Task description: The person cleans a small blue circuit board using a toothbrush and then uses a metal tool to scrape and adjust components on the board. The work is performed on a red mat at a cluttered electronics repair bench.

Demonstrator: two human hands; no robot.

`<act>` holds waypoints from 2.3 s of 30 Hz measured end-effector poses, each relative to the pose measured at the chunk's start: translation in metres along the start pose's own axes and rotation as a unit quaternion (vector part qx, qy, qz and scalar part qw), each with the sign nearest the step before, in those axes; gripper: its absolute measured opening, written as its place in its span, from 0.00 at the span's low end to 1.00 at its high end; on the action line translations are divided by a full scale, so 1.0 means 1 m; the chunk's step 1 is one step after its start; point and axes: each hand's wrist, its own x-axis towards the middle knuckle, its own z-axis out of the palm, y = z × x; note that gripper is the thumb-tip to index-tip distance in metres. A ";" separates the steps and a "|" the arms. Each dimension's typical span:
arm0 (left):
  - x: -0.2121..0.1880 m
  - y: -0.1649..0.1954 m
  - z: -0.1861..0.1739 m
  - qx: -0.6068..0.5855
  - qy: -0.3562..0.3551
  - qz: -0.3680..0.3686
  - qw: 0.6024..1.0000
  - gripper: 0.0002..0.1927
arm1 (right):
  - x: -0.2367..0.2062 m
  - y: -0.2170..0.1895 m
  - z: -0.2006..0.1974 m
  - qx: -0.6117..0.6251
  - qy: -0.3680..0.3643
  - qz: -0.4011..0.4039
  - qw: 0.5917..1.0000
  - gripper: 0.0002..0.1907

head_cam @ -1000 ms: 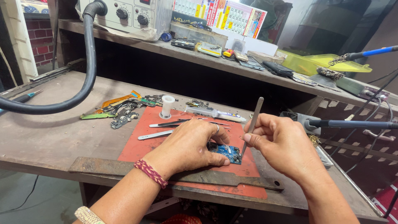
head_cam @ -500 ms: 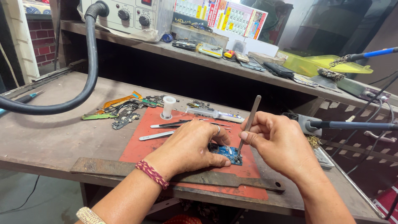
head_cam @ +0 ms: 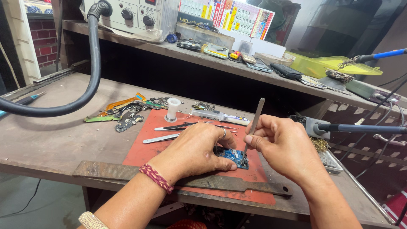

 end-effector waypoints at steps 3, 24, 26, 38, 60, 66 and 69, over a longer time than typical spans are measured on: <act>0.001 0.000 0.000 0.000 -0.007 -0.001 1.000 0.19 | -0.001 0.000 0.001 0.005 0.003 0.009 1.000 0.06; 0.000 -0.002 0.001 -0.001 0.004 0.016 1.000 0.19 | 0.002 0.008 -0.001 0.014 0.027 0.012 0.999 0.08; 0.000 -0.001 0.002 0.000 0.005 0.015 1.000 0.19 | 0.002 0.008 -0.001 0.013 0.028 0.009 0.999 0.07; 0.000 -0.001 0.000 0.008 0.002 0.013 1.000 0.19 | 0.001 0.008 0.001 -0.002 0.031 0.012 0.999 0.08; -0.002 0.001 0.000 -0.002 -0.017 0.011 1.000 0.17 | 0.000 0.008 -0.001 -0.002 0.043 0.019 0.999 0.09; 0.000 -0.003 0.005 0.018 0.012 0.095 0.995 0.17 | 0.000 0.010 0.001 0.008 0.046 0.018 0.999 0.09; 0.001 -0.007 0.006 0.040 -0.009 0.101 0.994 0.15 | 0.000 0.009 0.001 -0.005 0.051 0.028 0.998 0.09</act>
